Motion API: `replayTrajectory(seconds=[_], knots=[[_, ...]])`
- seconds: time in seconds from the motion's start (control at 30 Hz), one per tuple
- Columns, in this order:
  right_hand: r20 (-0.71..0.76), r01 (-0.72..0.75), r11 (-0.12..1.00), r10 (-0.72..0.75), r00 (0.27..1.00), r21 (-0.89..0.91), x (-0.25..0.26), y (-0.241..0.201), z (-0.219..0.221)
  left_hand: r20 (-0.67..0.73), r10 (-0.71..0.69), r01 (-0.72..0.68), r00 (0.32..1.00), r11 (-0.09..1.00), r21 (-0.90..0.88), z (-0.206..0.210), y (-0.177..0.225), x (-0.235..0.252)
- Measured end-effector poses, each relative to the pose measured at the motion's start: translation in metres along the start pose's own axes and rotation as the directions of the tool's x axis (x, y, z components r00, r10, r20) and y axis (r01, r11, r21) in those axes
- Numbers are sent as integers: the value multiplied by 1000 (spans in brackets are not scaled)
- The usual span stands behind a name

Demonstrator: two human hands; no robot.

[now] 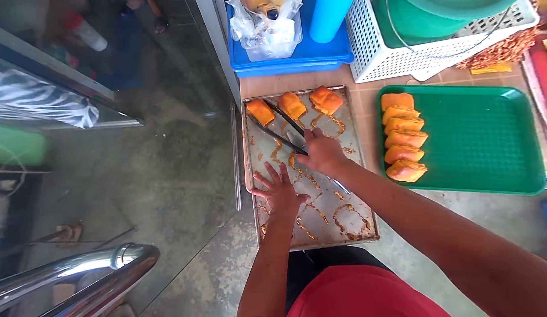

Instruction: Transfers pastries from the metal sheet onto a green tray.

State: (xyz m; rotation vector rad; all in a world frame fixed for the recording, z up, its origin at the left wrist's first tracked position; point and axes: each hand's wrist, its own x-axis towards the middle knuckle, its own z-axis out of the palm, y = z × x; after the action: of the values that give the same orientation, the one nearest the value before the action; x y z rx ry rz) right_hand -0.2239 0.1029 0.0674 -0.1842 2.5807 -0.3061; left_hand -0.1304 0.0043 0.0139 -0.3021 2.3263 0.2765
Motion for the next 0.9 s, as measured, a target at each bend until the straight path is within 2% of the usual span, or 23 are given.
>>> replayTrajectory(seconds=[0.1, 0.17, 0.27, 0.33, 0.43, 0.47, 0.5, 0.57, 0.67, 0.73, 0.8, 0.9], knots=[[3, 3, 1000, -3, 1000, -24, 2, -2, 3, 5, 0, 0, 1000, 1000, 4, 0, 0, -1], [-4, 5, 1000, -5, 1000, 23, 7, 6, 2, 4, -2, 2, 1000, 1000, 9, -1, 0, -1], [19, 22, 955, -29, 999, 297, 17, 24, 0, -6, -11, 11, 1000, 1000, 15, 2, 0, 0], [39, 21, 828, -51, 998, 560, 22, 37, -1, -11, -15, 15, 1000, 1000, 16, 4, 0, 1], [211, -148, 449, -93, 973, 881, 17, 52, -7, -31, -11, 12, 999, 1000, 8, 5, 1, 1], [260, -199, 346, -139, 956, 917, 12, 61, -9, -30, -13, 13, 999, 1000, 12, 5, 1, 1], [278, -216, 289, -195, 940, 933, 6, 73, -10, -28, -13, 14, 1000, 1000, 18, 5, 1, 1], [270, -200, 247, -296, 916, 948, -10, 99, -9, -31, -14, 14, 999, 1000, 18, 6, 1, 0], [242, -153, 266, -345, 907, 952, -44, 142, -16, -76, -6, 7, 997, 1000, 9, 7, -2, -4], [190, -90, 329, -287, 939, 940, -75, 180, -30, -123, 13, -13, 992, 1000, -3, 9, -3, -6], [110, -21, 488, -155, 982, 872, -113, 223, -55, -173, 37, -37, 984, 999, 3, 12, -3, -8], [-99, 12, 820, 54, 994, 572, -161, 296, -93, -233, 60, -60, 971, 998, 5, 18, -5, -6]])
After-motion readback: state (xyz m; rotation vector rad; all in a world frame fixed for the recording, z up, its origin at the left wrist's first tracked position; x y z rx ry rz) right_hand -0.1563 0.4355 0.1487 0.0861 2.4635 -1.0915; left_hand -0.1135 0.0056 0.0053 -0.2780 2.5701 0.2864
